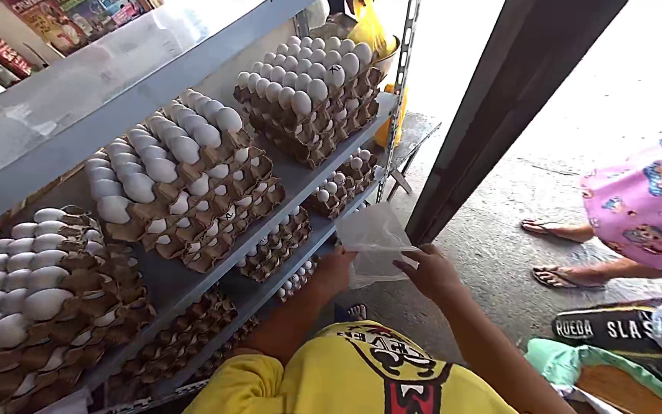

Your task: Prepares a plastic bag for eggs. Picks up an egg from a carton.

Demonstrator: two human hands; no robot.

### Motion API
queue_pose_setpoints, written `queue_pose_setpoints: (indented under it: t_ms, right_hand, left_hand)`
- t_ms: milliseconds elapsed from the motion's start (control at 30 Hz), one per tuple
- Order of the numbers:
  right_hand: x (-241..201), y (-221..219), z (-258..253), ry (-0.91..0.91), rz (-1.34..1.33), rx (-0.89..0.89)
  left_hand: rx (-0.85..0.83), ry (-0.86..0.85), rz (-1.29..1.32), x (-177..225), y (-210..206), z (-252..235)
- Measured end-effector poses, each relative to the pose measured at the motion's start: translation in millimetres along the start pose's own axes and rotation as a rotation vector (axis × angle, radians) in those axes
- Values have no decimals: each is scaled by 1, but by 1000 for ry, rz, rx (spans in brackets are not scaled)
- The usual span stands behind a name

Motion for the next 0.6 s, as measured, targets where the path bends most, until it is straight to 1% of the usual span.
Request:
queue_pose_setpoints:
  t_ms: [67, 167, 233, 267, 300, 333, 400, 467, 533, 567, 600]
  right_hand:
    - [6, 12, -28, -22, 62, 121]
    - [8, 26, -62, 2, 153, 269]
    - [10, 31, -82, 29, 145, 263]
    - [13, 33, -91, 42, 122, 243]
    - [15, 33, -99, 64, 92, 224]
    - [20, 32, -107, 85, 65, 200]
    - [29, 31, -122, 114, 46, 113]
    - [35, 31, -137, 150, 48, 8]
    - [37, 33, -152, 224, 46, -47]
    - [36, 35, -159, 260, 51, -78]
    - [34, 37, -166, 295, 57, -111]
  left_hand:
    - [-108, -68, -6, 7, 2, -23]
    - [-278, -107, -32, 7, 2, -50]
    - [-334, -141, -32, 5, 5, -69]
    - [-326, -153, -15, 5, 12, -76]
    - [-285, -158, 16, 6, 24, -81]
    - [-205, -164, 66, 9, 43, -83]
    - [54, -179, 198, 22, 106, -75]
    - [429, -226, 287, 36, 182, -50]
    - [800, -241, 279, 42, 251, -20]
    - [966, -204, 245, 41, 280, -9]
    - [1075, -122, 205, 38, 305, -3]
Point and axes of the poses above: each hand's wrist, its own z-axis away from the middle knuckle, its own y-axis out of the back of the hand, x = y × z, the point moved 8 cm from there along -z, towards the middle knuckle, and after that the axes turned 1 degree about -y, right-handed, at the moved point
